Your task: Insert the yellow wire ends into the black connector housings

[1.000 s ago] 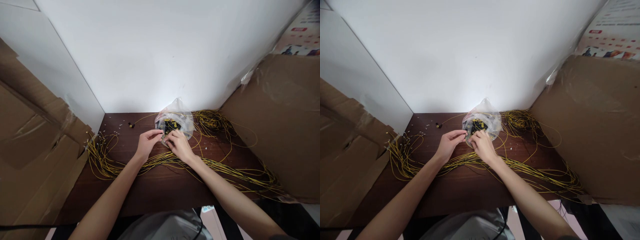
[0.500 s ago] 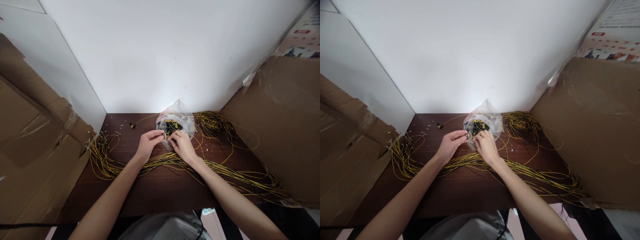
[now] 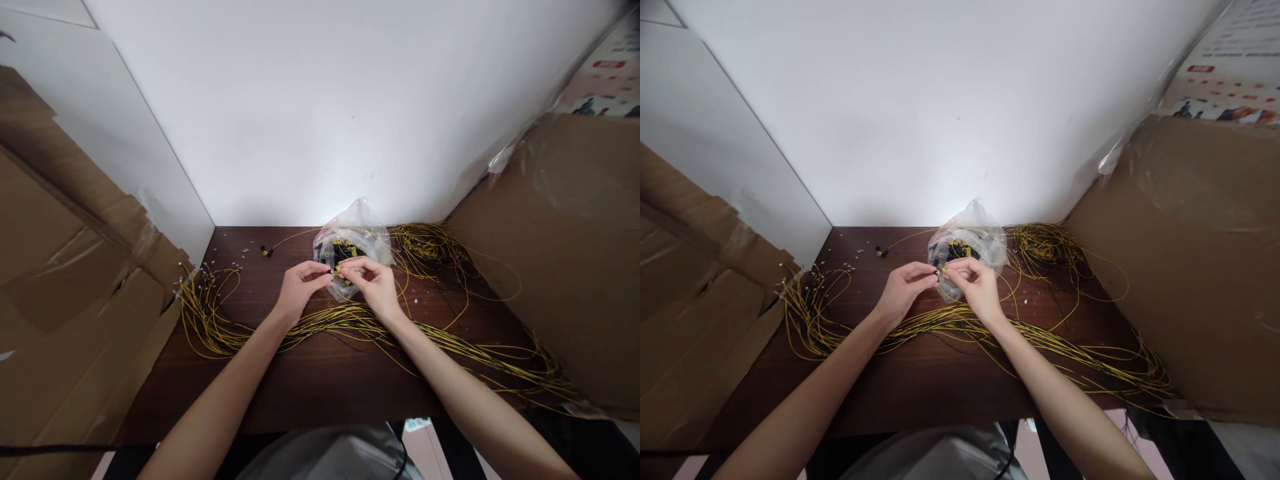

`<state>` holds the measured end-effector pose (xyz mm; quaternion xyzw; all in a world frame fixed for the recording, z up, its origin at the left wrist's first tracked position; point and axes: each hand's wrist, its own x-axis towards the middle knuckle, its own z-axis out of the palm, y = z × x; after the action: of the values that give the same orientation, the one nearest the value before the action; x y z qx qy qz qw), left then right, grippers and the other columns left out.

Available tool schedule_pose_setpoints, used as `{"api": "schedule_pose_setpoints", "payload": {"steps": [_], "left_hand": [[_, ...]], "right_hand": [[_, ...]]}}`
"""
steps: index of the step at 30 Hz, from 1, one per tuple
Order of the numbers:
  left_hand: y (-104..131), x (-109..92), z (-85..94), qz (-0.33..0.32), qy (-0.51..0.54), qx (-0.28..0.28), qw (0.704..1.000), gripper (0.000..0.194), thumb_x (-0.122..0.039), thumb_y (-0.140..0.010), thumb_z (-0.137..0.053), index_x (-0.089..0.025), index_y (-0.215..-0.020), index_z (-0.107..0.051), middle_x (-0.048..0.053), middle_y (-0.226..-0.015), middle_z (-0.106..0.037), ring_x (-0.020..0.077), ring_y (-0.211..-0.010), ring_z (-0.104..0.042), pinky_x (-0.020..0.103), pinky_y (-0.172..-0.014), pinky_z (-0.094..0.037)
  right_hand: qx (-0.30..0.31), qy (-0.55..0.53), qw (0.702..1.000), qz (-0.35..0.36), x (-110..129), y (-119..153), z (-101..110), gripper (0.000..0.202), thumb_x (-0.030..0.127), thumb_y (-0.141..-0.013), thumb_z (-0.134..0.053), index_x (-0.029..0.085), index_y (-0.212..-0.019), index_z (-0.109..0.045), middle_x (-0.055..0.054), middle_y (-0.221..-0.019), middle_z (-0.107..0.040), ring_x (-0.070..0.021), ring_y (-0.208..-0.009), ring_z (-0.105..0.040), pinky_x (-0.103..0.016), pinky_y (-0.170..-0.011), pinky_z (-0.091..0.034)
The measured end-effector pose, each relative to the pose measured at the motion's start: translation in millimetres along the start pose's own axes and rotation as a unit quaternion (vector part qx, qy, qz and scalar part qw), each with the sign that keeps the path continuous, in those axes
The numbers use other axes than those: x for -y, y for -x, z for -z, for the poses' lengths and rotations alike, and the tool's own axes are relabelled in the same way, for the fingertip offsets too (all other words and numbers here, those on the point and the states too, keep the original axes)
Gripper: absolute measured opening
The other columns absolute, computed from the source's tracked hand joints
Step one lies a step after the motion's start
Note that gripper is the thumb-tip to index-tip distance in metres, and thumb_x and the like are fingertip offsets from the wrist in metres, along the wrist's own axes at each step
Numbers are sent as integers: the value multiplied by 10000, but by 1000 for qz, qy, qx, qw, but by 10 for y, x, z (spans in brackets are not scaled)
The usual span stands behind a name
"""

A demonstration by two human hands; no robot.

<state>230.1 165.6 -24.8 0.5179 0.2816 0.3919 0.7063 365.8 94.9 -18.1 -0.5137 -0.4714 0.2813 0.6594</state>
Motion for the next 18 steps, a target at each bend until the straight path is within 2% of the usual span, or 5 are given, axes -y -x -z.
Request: {"api": "schedule_pose_setpoints", "payload": {"steps": [9,18], "left_hand": [[2,16,-1,-11,-21,-2,1000,230,-196,-551,-764,-129,-740,-652,33,-751,-670,128,-698,-607,269,-725,-481],[31,-21,-24,-19,-47,-13,999,208,-199,-531,-773,-127,-679,-646,35,-713,-671,125,-654,-597,261,-683,-475]], "right_hand": [[18,50,998,26,29,38,-39,134,313,-729,-656,182,-744,-681,-64,-856,-660,-173,-797,-620,-320,-724,-515],[21,89,994,51,8,51,-31,112,278,-764,-624,181,-742,-677,-66,-840,-653,-183,-828,-611,-336,-773,-487]]}}
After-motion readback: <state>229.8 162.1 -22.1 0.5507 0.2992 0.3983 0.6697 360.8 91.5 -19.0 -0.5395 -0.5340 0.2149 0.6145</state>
